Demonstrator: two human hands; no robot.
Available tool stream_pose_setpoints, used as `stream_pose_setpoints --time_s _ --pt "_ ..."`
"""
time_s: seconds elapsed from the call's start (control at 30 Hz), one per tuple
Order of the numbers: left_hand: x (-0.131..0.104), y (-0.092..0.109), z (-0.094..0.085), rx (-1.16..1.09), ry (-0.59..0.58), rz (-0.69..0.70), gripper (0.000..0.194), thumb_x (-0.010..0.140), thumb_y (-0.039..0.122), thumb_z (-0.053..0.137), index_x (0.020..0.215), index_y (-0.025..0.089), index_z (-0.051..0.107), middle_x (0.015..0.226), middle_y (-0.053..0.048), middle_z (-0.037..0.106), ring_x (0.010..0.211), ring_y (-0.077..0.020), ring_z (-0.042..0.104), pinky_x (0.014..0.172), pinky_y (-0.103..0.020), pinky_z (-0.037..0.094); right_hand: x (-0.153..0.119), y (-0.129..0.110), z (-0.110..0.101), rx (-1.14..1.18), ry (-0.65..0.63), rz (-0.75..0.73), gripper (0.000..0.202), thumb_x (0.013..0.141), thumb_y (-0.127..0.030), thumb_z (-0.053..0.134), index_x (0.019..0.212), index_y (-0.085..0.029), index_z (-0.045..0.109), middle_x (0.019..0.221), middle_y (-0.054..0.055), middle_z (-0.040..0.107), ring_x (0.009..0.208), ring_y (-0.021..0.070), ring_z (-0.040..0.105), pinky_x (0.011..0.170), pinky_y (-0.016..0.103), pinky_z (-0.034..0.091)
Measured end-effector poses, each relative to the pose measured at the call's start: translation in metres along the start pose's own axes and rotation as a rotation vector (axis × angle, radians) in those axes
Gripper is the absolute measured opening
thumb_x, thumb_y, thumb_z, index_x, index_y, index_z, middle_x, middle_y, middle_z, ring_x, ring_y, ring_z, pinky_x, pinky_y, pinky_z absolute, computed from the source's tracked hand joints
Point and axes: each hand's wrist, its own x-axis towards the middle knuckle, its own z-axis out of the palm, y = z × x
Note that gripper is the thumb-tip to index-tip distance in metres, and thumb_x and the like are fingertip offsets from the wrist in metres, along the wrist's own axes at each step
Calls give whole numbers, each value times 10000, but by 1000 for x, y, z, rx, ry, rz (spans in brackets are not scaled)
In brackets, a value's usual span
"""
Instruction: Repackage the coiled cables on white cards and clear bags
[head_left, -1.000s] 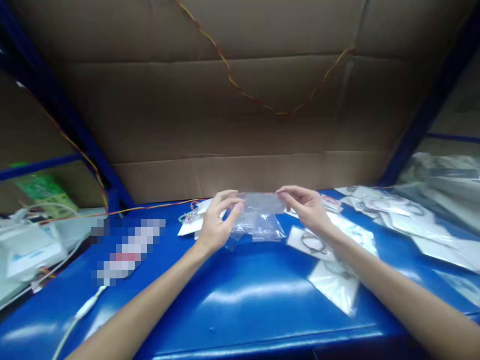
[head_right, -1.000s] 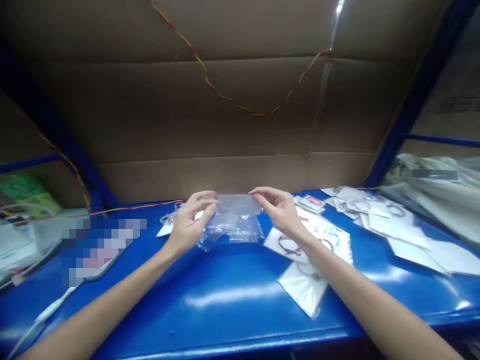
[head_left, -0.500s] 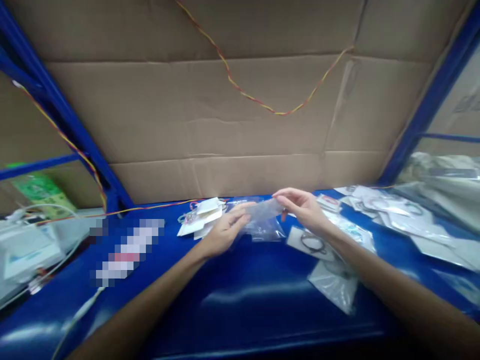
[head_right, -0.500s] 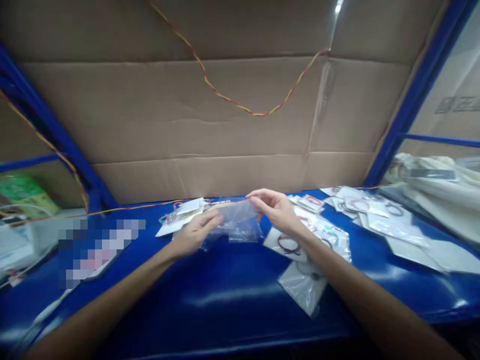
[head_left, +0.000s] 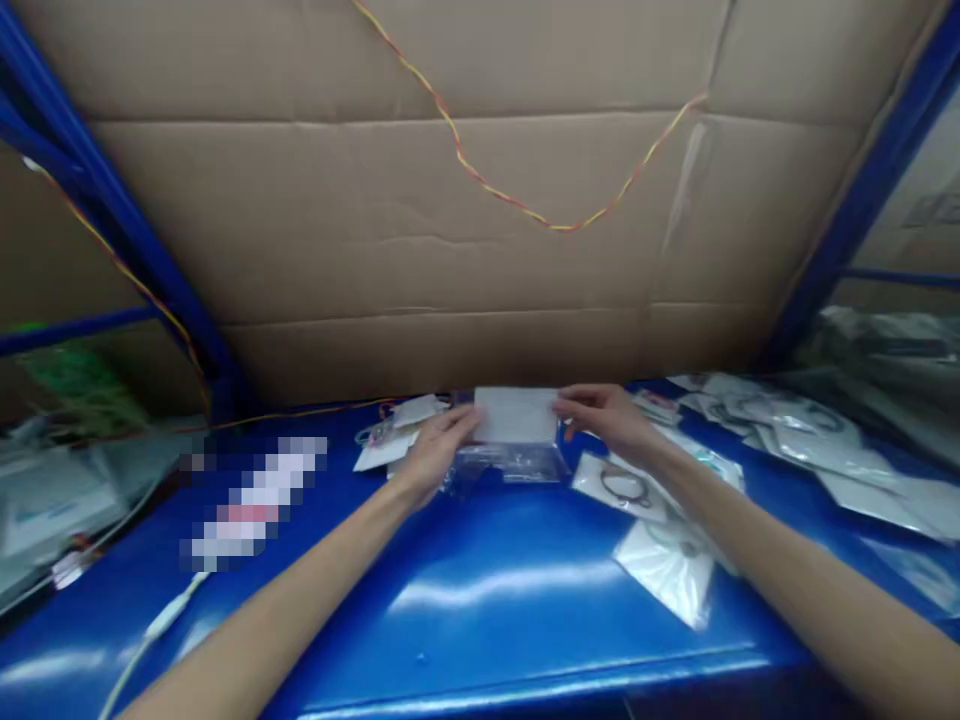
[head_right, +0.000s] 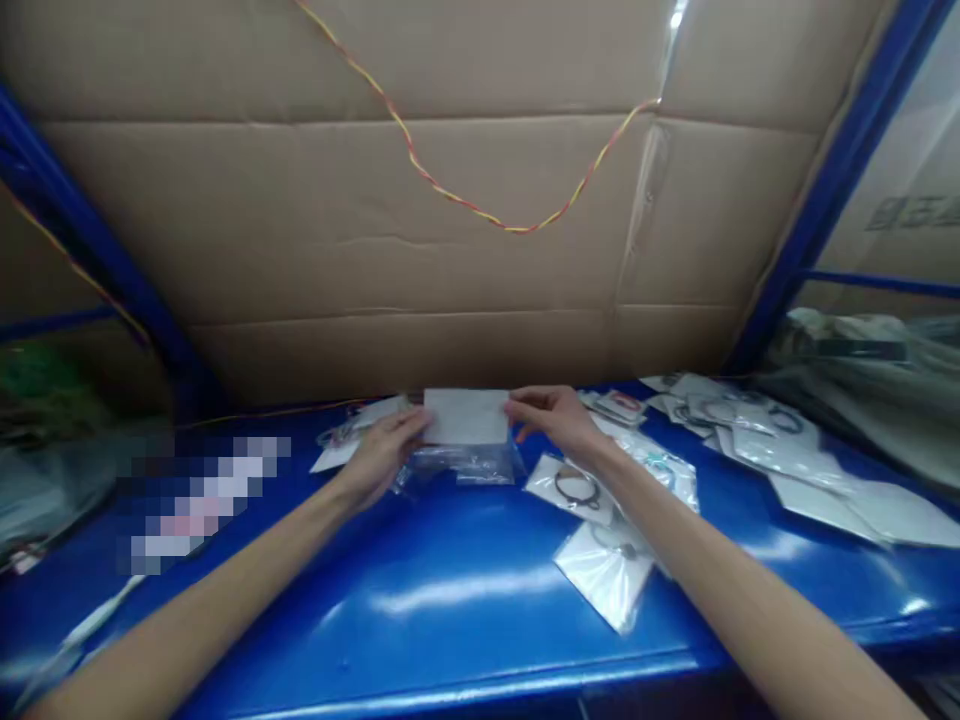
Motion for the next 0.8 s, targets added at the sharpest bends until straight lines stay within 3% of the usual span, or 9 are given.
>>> stream_pose_setpoints --time_s 0.17,0.27,0.37,0.4,0.47,0.53,0.6,0.7,0.8 --pt "5 11 -5 -74 108 5 361 792 471 725 967 156 741 962 -100 763 918 -243 707 768 -363 592 5 8 -8 52 56 73 342 728 -413 855 959 -168 795 876 96 778 686 170 700 517 243 534" --pt "12 21 -22 18 311 116 350 770 482 708 910 162 721 882 -72 742 823 -225 696 709 -356 587 10 10 -19 -15 260 -2 363 750 -401 826 1004 -146 782 897 109 785 651 161 689 526 253 537" --pt "15 33 -47 316 534 319 299 875 474 609 824 189 686 796 -29 697 748 -199 653 678 -313 533 11 9 -25 -176 459 -156 328 810 -414 752 990 -142 779 844 110 780 610 170 660 497 272 512" --pt "14 38 -55 381 585 368 269 888 443 614 816 194 685 775 -18 679 765 -197 637 696 -297 504 11 8 -25 -214 484 -189 316 818 -412 743 987 -149 783 833 105 777 611 173 653 500 275 503" --pt "11 46 -71 790 667 534 247 928 394 580 816 203 691 737 -18 661 764 -206 619 731 -305 469 8 7 -22 -284 479 -247 277 817 -398 749 961 -166 797 828 91 777 634 179 653 522 278 492" --pt "9 52 -82 1099 588 663 202 916 357 594 821 219 707 830 -48 718 823 -235 621 794 -340 458 5 7 -17 -424 408 -354 231 839 -376 734 943 -182 806 868 80 785 690 189 674 566 280 497" --pt "9 53 -90 1305 422 704 188 905 341 604 809 233 724 903 -69 752 852 -258 612 806 -366 447 1 10 -11 -618 244 -477 198 892 -339 677 950 -198 804 914 68 790 728 186 687 623 287 509" --pt "11 50 -95 1442 159 646 185 887 348 638 778 244 745 881 -70 759 806 -262 600 736 -363 431 -4 13 -1 -850 -76 -553 189 924 -281 640 1011 -227 800 962 61 789 777 192 696 721 320 522" --pt "13 46 -95 1459 -6 589 192 837 428 723 751 262 766 818 -57 747 750 -252 601 645 -332 398 -11 14 8 -922 -252 -550 182 902 -289 694 1038 -240 804 1025 72 775 908 230 702 818 356 528"
